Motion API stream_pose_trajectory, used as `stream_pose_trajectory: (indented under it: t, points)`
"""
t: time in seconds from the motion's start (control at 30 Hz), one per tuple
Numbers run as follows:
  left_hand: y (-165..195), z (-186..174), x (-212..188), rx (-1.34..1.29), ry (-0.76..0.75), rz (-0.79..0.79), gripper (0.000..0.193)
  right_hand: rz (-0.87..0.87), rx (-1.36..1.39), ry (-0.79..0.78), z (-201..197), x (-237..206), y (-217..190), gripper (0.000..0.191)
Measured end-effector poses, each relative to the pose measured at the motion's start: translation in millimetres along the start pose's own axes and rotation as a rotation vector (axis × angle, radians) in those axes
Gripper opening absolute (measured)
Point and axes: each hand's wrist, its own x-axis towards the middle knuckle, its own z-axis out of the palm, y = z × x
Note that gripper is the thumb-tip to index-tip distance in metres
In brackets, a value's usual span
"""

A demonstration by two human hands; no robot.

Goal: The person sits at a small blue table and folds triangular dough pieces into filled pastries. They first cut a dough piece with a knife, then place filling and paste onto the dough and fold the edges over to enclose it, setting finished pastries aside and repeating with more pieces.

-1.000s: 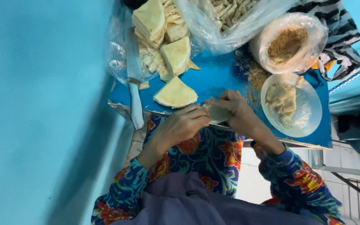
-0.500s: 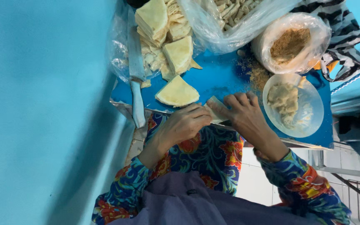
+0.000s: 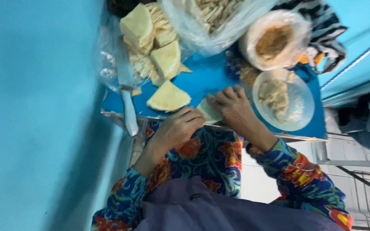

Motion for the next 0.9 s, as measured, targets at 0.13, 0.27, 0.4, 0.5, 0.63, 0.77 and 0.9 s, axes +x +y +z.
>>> stream_pose_trajectory:
  t: [0.13, 0.27, 0.4, 0.5, 0.63, 0.77, 0.9]
  points:
    - [5.4, -3.4, 1.7, -0.043, -0.037, -0.041, 0.013, 0.032, 0.015, -0.007, -17.6, -8.9, 20.3, 0.029]
    - [3.7, -2.6, 1.8, -0.069, 0.006, -0.05, 0.013, 0.3, 0.1, 0.147, -48.9, -10.3, 85.2, 0.049]
    - [2.2, -2.4, 0.4, -0.091, -0.039, -0.119, 0.012, 0.468, 0.335, 0.311, -56.0, 10.6, 140.5, 0.021]
    - [0.8, -3.8, 1.7, -0.069, -0.022, -0.095, 0.012, 0.444, 0.242, 0.334, -44.4, 39.3, 151.8, 0.019]
    - [-3.3, -4.1, 3.9, -0.082, -0.037, -0.093, 0.012, 0.522, 0.142, 0.211, -29.0, 66.8, 150.0, 0.025]
    - [-10.3, -2.2, 5.2, -0.053, -0.002, -0.03, 0.012, 0.528, 0.194, 0.161, -15.2, 78.6, 149.3, 0.02]
    - [-11.4, -6.0, 5.1, -0.079, 0.0, -0.039, 0.009, 0.495, 0.163, 0.16, -9.6, 84.0, 155.7, 0.028]
